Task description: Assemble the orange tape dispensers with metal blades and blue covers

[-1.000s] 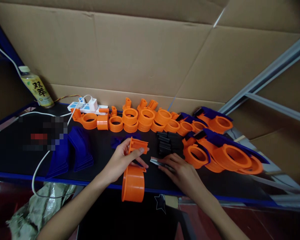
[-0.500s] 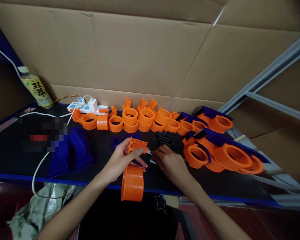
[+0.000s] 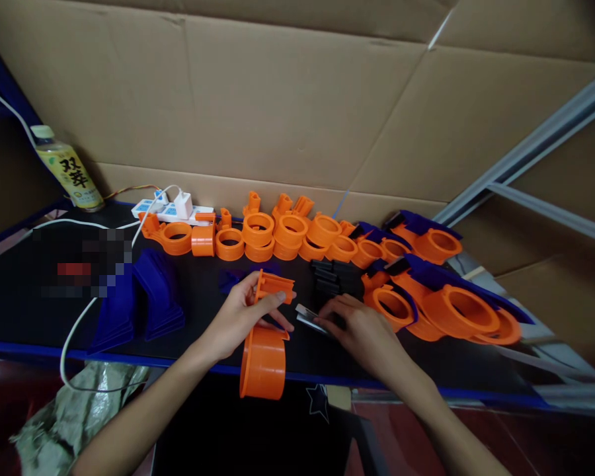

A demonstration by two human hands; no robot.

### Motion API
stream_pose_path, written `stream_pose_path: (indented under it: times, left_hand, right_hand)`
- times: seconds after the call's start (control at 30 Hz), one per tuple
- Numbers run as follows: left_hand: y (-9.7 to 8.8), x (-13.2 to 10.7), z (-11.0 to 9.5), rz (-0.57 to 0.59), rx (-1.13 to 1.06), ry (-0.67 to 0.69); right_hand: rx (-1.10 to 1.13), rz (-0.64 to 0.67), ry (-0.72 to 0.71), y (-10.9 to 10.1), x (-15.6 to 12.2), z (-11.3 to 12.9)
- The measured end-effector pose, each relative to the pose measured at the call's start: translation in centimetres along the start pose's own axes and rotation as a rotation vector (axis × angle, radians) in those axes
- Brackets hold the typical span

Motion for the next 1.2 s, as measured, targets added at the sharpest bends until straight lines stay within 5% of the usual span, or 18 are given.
stream_pose_path:
  times: [0.3, 0.43, 0.83, 1.07, 1.2]
  left_hand:
    - [0.8, -0.3, 1.9, 0.038, 0.042, -0.08]
    - [1.6, -0.8, 2.5, 0.089, 0.034, -0.096]
    - [2.0, -0.7, 3.4, 0.137, 0.025, -0.133]
    - [1.3, -0.4, 3.1, 0.064, -0.117, -0.195]
    - [0.3, -0.1, 2.7, -0.006, -0.13, -0.2]
  right_hand:
    - [0.47, -0.119, 0.149, -4.8, 2.3, 2.3]
    - [0.457, -0.072, 0.042, -4.0, 3.0, 4.3]
    - [0.457, -0.132, -0.015, -2.3, 3.7, 4.9]
    - [0.341, -0.181, 0.025, -2.5, 4.6, 1.9]
    - [0.011, 0.002, -0.079, -2.2, 3.6, -0.6]
Point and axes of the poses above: each hand's wrist, its own x-axis towards the middle knuckle, its own y-axis out of the palm, z = x × y, the point moved 8 cm from there along x, towards the middle knuckle, and after that the axes turned 15 degrees about -z, right-handed, at the moved point
